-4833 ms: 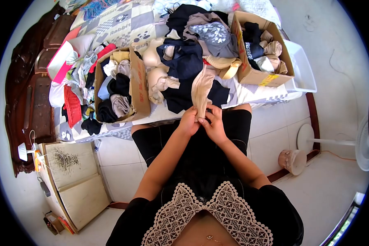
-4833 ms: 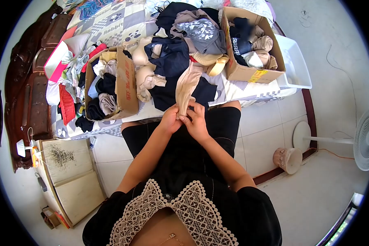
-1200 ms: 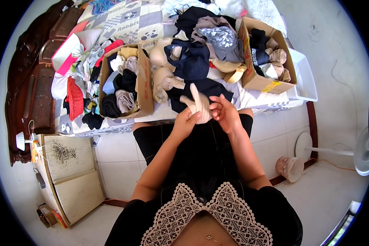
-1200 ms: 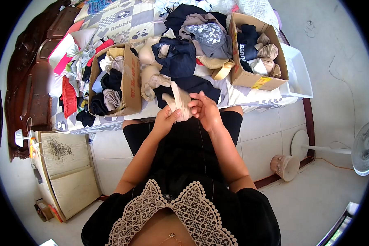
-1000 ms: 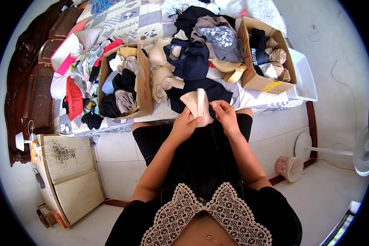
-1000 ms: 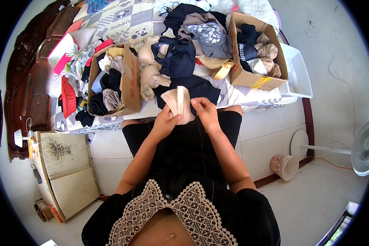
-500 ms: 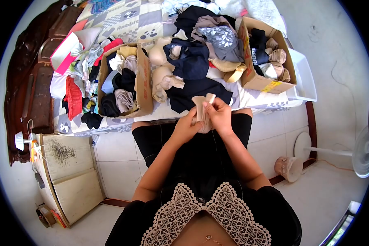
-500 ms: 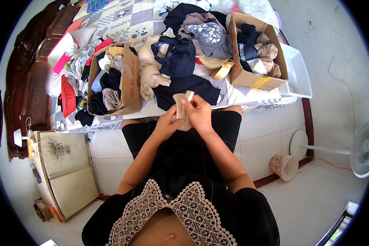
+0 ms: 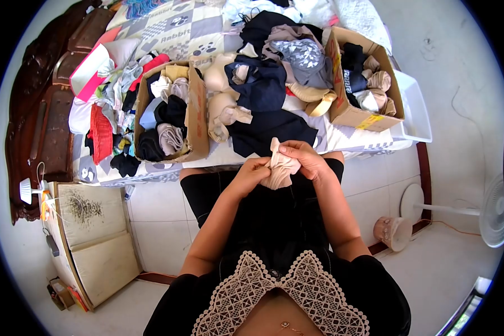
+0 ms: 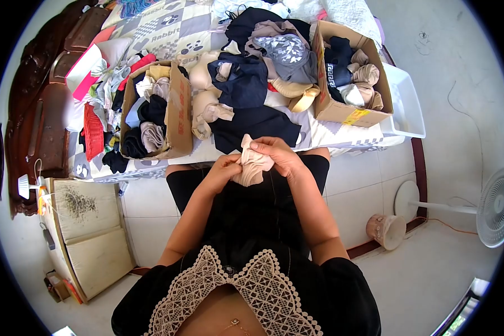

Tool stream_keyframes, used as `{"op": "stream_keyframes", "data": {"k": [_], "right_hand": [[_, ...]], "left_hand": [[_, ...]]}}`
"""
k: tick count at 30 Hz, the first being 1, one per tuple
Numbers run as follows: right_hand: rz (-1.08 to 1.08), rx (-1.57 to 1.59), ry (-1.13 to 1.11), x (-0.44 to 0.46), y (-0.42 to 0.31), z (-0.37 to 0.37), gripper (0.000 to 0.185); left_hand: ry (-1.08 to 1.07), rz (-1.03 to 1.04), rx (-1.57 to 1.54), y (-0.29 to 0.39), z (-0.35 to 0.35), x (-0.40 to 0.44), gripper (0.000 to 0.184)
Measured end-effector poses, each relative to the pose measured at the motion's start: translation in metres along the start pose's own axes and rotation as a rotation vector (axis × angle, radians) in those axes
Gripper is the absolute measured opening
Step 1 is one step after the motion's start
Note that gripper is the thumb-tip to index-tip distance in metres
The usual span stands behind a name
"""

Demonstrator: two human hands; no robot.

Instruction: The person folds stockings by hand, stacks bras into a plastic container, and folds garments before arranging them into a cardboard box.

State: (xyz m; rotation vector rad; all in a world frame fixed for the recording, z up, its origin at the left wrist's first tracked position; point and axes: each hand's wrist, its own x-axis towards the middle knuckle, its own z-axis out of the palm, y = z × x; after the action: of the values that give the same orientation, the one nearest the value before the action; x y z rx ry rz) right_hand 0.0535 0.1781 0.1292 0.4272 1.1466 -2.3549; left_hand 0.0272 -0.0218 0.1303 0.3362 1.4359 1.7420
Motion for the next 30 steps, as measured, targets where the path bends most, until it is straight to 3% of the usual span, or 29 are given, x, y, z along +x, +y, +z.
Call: {"op": "stream_keyframes", "data": {"k": [3, 4, 6, 7, 12, 14, 16, 19, 22, 23, 25, 27, 30], "right_hand": [[-0.243, -0.087, 0.189, 0.001, -0.003, 0.001, 0.011], [-0.243, -0.086, 0.188, 0.002, -0.002, 0.005, 0.011], [-0.585, -0.330, 0.225, 0.003, 0.002, 0.011, 0.011], [-0.635, -0.333, 0.130, 0.002, 0.003, 0.012, 0.018], [-0.386, -0.384, -0.056, -0.019, -0.019, 0.015, 0.041], [-0.495, -0.990, -0.114, -0.024, -0.031, 0.007, 0.045], [-0.542, -1.035, -0.084, -0.022, -0.035, 0.004, 0.042], [-0.739, -0.894, -0.073, -0.020, -0.045, 0.006, 0.023], [-0.646, -0.692, -0.119, -0.016, -0.051, 0.012, 0.023], [-0.676, -0.916, -0.147, -0.015, -0.054, 0.007, 0.023], [-0.576, -0.938, -0.144, -0.019, -0.058, 0.011, 0.022], [-0.473, -0.957, -0.140, -0.021, -0.058, 0.014, 0.021], [-0.759, -1.079, -0.193, -0.022, -0.048, 0.025, 0.019]], "left_hand": [[0.021, 0.012, 0.073, -0.016, -0.009, 0.007, 0.028], [0.068, -0.046, 0.081, -0.015, -0.009, 0.007, 0.028], [0.114, -0.105, 0.088, -0.009, -0.008, 0.007, 0.028], [0.155, -0.188, 0.061, -0.003, -0.005, 0.004, 0.028], [0.156, -0.288, -0.066, 0.009, -0.014, -0.001, 0.034], [0.005, -0.195, -0.211, 0.016, -0.018, -0.004, 0.042], [-0.006, -0.152, -0.222, 0.012, -0.018, -0.003, 0.045], [-0.070, -0.187, -0.202, 0.012, -0.017, -0.003, 0.047], [-0.112, -0.235, -0.230, 0.015, -0.009, -0.003, 0.045], [-0.114, -0.235, -0.194, 0.017, -0.008, -0.003, 0.042], [-0.114, -0.234, -0.157, 0.019, -0.007, -0.003, 0.039], [0.093, -0.225, -0.006, 0.019, -0.003, -0.001, 0.033], [0.288, -0.204, 0.095, 0.017, -0.003, 0.005, 0.030]]}}
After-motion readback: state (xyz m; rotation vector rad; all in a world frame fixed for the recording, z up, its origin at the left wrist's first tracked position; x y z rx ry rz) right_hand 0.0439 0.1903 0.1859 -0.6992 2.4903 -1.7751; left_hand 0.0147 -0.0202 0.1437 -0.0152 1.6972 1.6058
